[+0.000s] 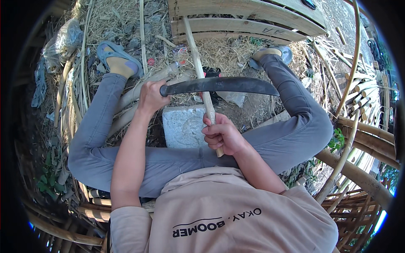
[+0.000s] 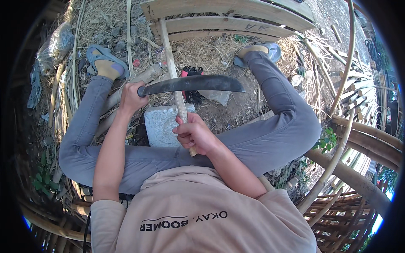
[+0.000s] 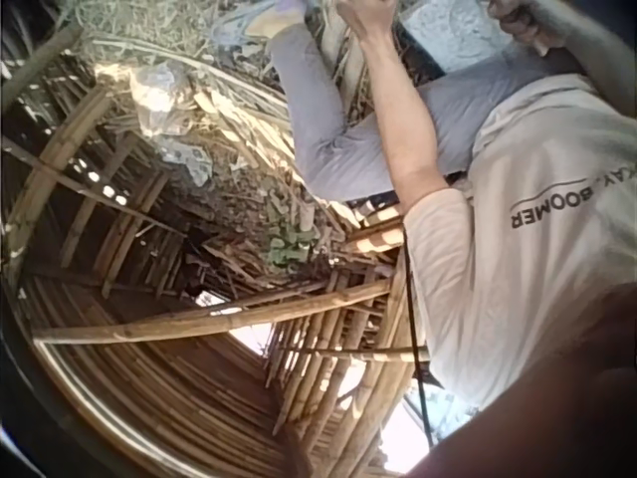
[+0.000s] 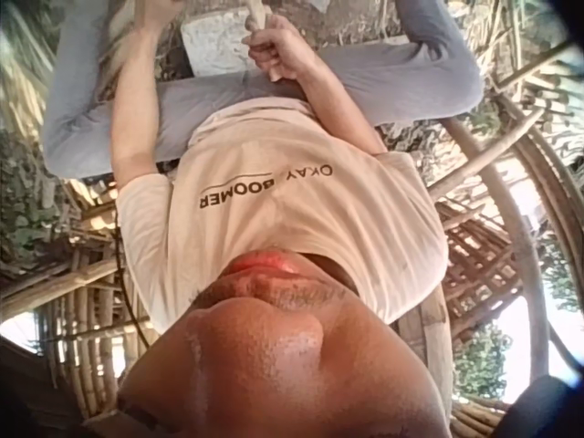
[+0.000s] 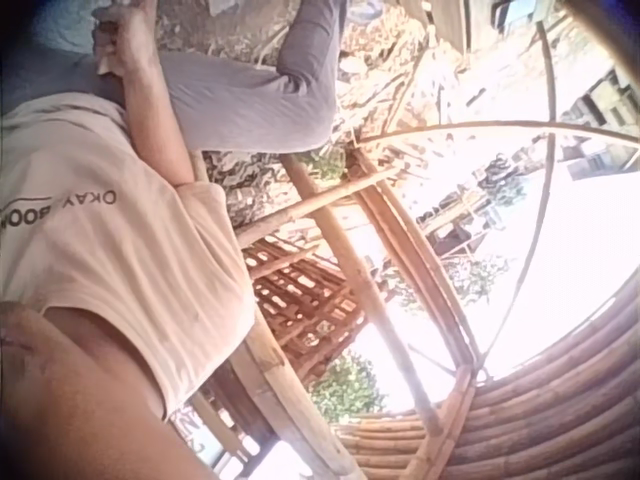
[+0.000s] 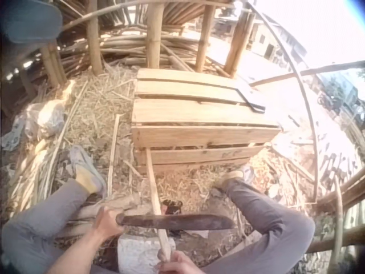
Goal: The person whittles a bamboo stick with a machete, shaving off thin layers while holding the stick by hand.
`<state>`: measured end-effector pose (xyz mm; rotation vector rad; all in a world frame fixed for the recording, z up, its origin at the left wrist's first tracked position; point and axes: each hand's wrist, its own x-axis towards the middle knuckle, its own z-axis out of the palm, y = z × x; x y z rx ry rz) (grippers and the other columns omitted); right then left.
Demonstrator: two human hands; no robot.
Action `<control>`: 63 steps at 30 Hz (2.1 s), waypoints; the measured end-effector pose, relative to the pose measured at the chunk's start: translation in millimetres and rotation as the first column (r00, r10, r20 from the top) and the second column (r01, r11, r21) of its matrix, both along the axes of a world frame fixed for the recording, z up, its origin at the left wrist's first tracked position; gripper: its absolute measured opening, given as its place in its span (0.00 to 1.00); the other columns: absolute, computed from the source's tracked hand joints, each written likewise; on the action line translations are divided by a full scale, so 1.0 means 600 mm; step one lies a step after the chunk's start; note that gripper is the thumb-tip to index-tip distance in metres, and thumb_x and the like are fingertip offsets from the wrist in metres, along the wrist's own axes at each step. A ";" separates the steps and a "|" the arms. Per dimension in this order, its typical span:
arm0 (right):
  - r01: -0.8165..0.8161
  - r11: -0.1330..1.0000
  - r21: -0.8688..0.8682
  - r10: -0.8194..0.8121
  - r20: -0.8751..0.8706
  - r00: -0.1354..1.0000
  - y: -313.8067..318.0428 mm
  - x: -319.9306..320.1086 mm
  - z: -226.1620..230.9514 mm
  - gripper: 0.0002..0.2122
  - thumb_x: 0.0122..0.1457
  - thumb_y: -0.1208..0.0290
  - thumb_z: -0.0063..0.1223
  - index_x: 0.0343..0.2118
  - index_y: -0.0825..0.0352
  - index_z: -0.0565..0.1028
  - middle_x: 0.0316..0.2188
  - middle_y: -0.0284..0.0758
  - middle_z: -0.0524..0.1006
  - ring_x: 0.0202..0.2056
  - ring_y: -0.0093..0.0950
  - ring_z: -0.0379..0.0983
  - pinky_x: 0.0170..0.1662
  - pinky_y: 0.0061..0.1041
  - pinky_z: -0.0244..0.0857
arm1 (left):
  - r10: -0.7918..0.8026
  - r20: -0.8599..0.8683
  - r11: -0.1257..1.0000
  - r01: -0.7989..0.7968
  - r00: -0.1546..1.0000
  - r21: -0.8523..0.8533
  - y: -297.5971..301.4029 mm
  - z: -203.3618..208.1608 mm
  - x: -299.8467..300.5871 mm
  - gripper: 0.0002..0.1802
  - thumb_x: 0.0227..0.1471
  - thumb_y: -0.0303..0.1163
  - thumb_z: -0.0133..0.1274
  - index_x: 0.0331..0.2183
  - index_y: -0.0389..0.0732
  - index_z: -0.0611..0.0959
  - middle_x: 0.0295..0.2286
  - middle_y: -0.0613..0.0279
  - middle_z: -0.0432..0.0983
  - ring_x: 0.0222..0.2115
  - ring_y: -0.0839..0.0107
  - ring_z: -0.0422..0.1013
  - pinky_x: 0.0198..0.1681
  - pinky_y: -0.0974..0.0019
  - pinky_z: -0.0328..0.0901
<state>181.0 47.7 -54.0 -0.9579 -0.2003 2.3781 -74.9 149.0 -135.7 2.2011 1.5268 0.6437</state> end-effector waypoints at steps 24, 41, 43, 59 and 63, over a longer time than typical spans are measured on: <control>0.007 0.999 0.039 -0.009 0.052 0.999 -0.007 -0.007 0.002 0.13 0.52 0.86 0.46 0.31 0.58 0.60 0.16 0.22 0.58 0.14 0.11 0.47 0.15 0.16 0.36 | 0.054 -0.067 0.996 -0.058 0.996 -0.062 0.003 -0.013 -0.012 0.15 0.29 0.32 0.66 0.26 0.39 0.82 0.23 0.48 0.78 0.29 0.48 0.75 0.35 0.51 0.69; -0.005 1.000 -0.014 0.005 -0.020 1.000 -0.005 -0.003 -0.001 0.12 0.53 0.83 0.47 0.31 0.57 0.61 0.15 0.21 0.56 0.13 0.11 0.46 0.15 0.16 0.36 | 0.110 -0.051 0.989 -0.104 0.993 0.103 0.015 0.005 -0.024 0.06 0.35 0.28 0.58 0.21 0.38 0.78 0.20 0.47 0.76 0.25 0.47 0.74 0.29 0.50 0.67; 0.004 1.000 -0.016 -0.003 0.064 0.998 -0.005 -0.002 0.003 0.11 0.54 0.83 0.47 0.31 0.57 0.61 0.16 0.21 0.57 0.14 0.11 0.47 0.15 0.16 0.37 | 0.084 -0.021 0.994 -0.082 0.996 0.075 0.007 0.000 -0.005 0.06 0.34 0.28 0.58 0.20 0.39 0.78 0.19 0.47 0.75 0.25 0.47 0.74 0.29 0.50 0.67; -0.001 1.000 -0.023 0.001 0.029 1.000 -0.002 -0.003 0.007 0.13 0.54 0.84 0.48 0.31 0.57 0.60 0.15 0.21 0.55 0.13 0.11 0.47 0.16 0.16 0.36 | -0.073 0.060 0.996 0.069 0.995 0.063 0.001 0.000 0.006 0.09 0.31 0.25 0.60 0.21 0.38 0.77 0.19 0.48 0.74 0.23 0.47 0.73 0.26 0.53 0.66; -0.013 0.999 0.042 0.009 0.093 0.996 -0.003 -0.006 0.006 0.14 0.51 0.87 0.48 0.31 0.58 0.59 0.16 0.22 0.57 0.13 0.11 0.47 0.15 0.16 0.36 | -0.065 0.029 0.998 0.064 0.997 0.026 0.001 -0.008 0.004 0.09 0.30 0.25 0.59 0.22 0.38 0.78 0.20 0.49 0.75 0.24 0.47 0.73 0.27 0.53 0.67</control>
